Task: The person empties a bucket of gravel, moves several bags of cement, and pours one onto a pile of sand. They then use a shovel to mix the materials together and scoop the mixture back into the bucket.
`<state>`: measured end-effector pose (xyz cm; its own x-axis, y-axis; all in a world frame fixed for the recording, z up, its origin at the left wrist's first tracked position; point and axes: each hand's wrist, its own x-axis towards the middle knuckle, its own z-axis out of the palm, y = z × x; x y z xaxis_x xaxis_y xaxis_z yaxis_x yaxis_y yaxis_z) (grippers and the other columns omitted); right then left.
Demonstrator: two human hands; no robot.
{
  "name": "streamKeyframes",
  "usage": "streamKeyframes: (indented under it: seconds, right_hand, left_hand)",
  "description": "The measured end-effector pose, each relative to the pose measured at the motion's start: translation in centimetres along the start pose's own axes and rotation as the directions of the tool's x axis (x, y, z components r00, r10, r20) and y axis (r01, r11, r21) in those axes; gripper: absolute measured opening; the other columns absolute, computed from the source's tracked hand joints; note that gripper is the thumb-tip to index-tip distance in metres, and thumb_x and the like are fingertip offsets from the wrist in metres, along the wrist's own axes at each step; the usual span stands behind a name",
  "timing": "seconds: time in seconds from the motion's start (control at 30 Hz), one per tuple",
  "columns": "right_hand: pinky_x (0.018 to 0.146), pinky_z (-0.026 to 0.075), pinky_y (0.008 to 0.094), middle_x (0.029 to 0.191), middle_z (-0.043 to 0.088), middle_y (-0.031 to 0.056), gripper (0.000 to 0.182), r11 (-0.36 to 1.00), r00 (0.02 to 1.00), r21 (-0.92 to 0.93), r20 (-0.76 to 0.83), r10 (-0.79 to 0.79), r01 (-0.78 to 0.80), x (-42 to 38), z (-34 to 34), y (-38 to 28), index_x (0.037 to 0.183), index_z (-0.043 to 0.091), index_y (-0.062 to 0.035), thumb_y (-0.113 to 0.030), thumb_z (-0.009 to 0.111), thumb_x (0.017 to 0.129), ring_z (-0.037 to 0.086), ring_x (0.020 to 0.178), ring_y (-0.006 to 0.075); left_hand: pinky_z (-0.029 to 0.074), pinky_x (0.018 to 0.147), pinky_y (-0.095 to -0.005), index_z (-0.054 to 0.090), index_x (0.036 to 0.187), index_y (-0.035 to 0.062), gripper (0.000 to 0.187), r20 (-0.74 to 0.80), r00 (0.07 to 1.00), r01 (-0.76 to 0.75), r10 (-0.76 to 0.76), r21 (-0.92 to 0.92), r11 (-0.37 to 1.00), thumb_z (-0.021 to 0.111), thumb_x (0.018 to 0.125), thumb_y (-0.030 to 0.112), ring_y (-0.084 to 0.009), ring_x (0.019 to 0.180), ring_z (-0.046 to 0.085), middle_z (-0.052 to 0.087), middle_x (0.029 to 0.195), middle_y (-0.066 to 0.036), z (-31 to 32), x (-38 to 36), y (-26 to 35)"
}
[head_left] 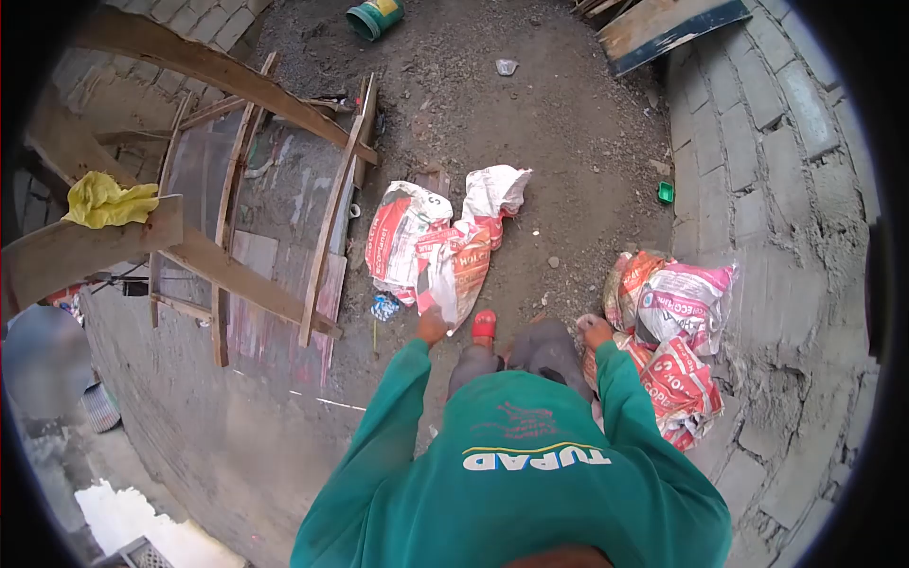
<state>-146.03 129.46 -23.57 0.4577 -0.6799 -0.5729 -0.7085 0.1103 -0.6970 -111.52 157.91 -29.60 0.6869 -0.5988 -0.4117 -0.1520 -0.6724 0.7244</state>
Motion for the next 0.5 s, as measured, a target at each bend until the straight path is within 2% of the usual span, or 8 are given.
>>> streamKeyframes:
  seconds: [0.07, 0.1, 0.13, 0.23, 0.3, 0.4, 0.47, 0.5]
  right_hand:
    - [0.057, 0.048, 0.0292, 0.075, 0.064, 0.0045, 0.016, 1.0, 1.0, 0.02, 0.015, 0.011, -0.011, 2.3, -0.3, -4.4, 0.091, 0.064, -0.003, -0.018, 0.057, 0.089, 0.06, 0.062, 0.014]
    - [0.057, 0.048, 0.03, 0.075, 0.065, 0.0057, 0.018, 0.999, 1.0, 0.044, 0.011, 0.02, -0.02, 4.8, 0.0, -4.1, 0.092, 0.065, -0.0028, -0.019, 0.058, 0.089, 0.06, 0.063, 0.0145]
    - [0.056, 0.048, 0.0308, 0.076, 0.066, 0.0068, 0.019, 0.997, 1.0, 0.069, 0.003, 0.023, -0.023, 7.2, 0.4, -3.4, 0.093, 0.066, -0.0027, -0.02, 0.059, 0.088, 0.061, 0.064, 0.0151]
    - [0.057, 0.049, 0.0305, 0.081, 0.066, 0.0059, 0.019, 0.983, 0.994, 0.147, 0.012, 0.111, -0.112, 12.6, 1.2, -4.6, 0.095, 0.066, -0.004, -0.021, 0.058, 0.089, 0.062, 0.065, 0.0148]
    - [0.057, 0.05, 0.0298, 0.084, 0.066, 0.0049, 0.02, 0.938, 0.959, 0.205, 0.02, 0.283, -0.28, 17.3, 2.1, -4.2, 0.097, 0.066, -0.0059, -0.022, 0.057, 0.09, 0.062, 0.066, 0.0151]
    - [0.058, 0.05, 0.0311, 0.084, 0.065, 0.0062, 0.022, 0.891, 0.909, 0.182, 0.109, 0.403, -0.416, 24.9, 3.4, -2.8, 0.1, 0.065, -0.0068, -0.025, 0.057, 0.09, 0.062, 0.068, 0.017]
    - [0.047, 0.044, 0.0279, 0.08, 0.062, 0.0024, 0.016, 0.869, 0.896, 0.219, 0.09, 0.435, -0.444, 30.2, 4.6, -2.4, 0.096, 0.064, -0.0091, -0.022, 0.057, 0.09, 0.057, 0.059, 0.0134]
    - [0.047, 0.043, 0.0284, 0.08, 0.062, 0.0032, 0.018, 0.878, 0.89, 0.157, 0.141, 0.433, -0.453, 33.9, 4.9, -1.6, 0.1, 0.063, -0.0092, -0.024, 0.058, 0.09, 0.057, 0.06, 0.0136]
  left_hand:
    - [0.052, 0.061, -0.039, 0.061, 0.11, 0.0002, 0.043, -0.008, 0.994, 0.112, -0.113, -0.039, 0.993, 0.071, 0.073, 0.02, -0.0196, 0.075, 0.066, 0.068, 0.087, -0.012, -0.1, -1.9, -1.7]
    - [0.048, 0.065, -0.0392, 0.06, 0.108, 0.004, 0.036, 0.146, 0.917, 0.393, -0.37, -0.183, 0.901, 0.067, 0.078, 0.022, -0.0197, 0.079, 0.064, 0.067, 0.089, -0.01, -1.1, -2.9, -1.5]
    - [0.044, 0.07, -0.0393, 0.058, 0.107, 0.0079, 0.028, 0.317, 0.761, 0.645, -0.566, -0.271, 0.714, 0.063, 0.084, 0.024, -0.0198, 0.082, 0.063, 0.067, 0.092, -0.007, -1.8, -3.0, -1.4]
    - [0.04, 0.065, -0.037, 0.057, 0.102, 0.0132, 0.02, 0.294, 0.65, 0.758, -0.701, -0.325, 0.566, 0.058, 0.087, 0.027, -0.0176, 0.075, 0.062, 0.065, 0.087, -0.004, -0.7, -6.9, -6.7]
    - [0.041, 0.064, -0.0372, 0.057, 0.101, 0.0151, 0.017, 0.295, 0.58, 0.805, -0.76, -0.351, 0.478, 0.056, 0.087, 0.025, -0.0176, 0.073, 0.062, 0.065, 0.086, -0.004, -0.7, -9.8, -8.0]
    - [0.043, 0.066, -0.0375, 0.055, 0.1, 0.0154, 0.017, 0.32, 0.478, 0.851, -0.818, -0.399, 0.342, 0.052, 0.087, 0.026, -0.0195, 0.077, 0.063, 0.065, 0.091, -0.005, -0.5, -15.0, -7.8]
    - [0.043, 0.067, -0.0377, 0.055, 0.101, 0.0146, 0.021, 0.32, 0.446, 0.843, -0.836, -0.463, 0.272, 0.053, 0.088, 0.031, -0.0206, 0.082, 0.064, 0.065, 0.095, -0.006, -0.4, -17.6, -4.4]
    - [0.043, 0.067, -0.0373, 0.054, 0.105, 0.0137, 0.027, 0.322, 0.404, 0.862, -0.856, -0.446, 0.239, 0.054, 0.089, 0.035, -0.0216, 0.085, 0.064, 0.066, 0.099, -0.008, 0.2, -18.2, -2.2]
